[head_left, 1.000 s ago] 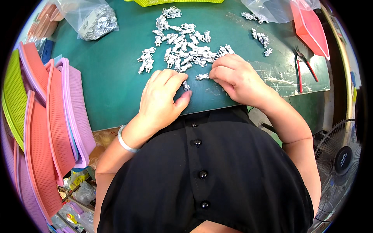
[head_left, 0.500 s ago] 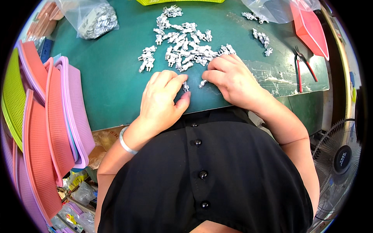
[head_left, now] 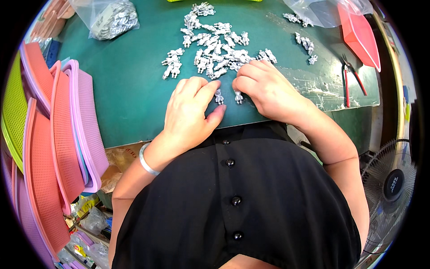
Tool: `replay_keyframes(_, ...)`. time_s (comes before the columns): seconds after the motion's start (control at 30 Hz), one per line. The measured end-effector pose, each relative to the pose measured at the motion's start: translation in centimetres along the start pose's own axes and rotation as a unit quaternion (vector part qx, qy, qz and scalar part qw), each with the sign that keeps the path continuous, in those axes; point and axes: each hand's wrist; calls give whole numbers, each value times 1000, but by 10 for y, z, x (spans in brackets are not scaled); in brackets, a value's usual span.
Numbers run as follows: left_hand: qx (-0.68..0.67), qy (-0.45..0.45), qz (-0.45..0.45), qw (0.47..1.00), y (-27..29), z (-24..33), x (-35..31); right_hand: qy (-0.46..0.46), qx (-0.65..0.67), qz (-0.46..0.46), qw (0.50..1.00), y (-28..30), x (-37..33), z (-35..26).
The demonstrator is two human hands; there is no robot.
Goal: The person sits at a green workbench and assembles small silver charms by hand. They pick up individual components, link them together, and occasionally use red-handled pliers to secure the connections. The finished charms are placed into a yellow basket on the table.
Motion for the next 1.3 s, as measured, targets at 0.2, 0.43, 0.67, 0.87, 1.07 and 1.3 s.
replay_keyframes(0.2,4,7,2,1000,4,0,-5,53,14,-7,998,7,8,3)
replay_keyframes(0.43,7,11,4,1000,3,-1,-7,66,33,-51,996,10,8,4)
replay_keyframes(0.67,-5,14,2,1000,4,0,-6,55,14,-30,998,3,14,1)
replay_keyframes(0.87,-9,15,-7,1000,6,0,-5,6,36,25,999,2,7,2)
replay_keyframes(1.07,-9,-3,1,1000,3,3,-4,-28,38,-11,999,9,-6,1)
replay_keyframes(1.3,8,-62,9,998,-9,-1,0,-32,15,54,998,2,8,0)
Point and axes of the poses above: each hand's wrist, its own x-axis towards the middle knuckle, its own y-axis out of the back of the hand, z = x × y, and after that the axes turned 11 degrees about -x, right-handed
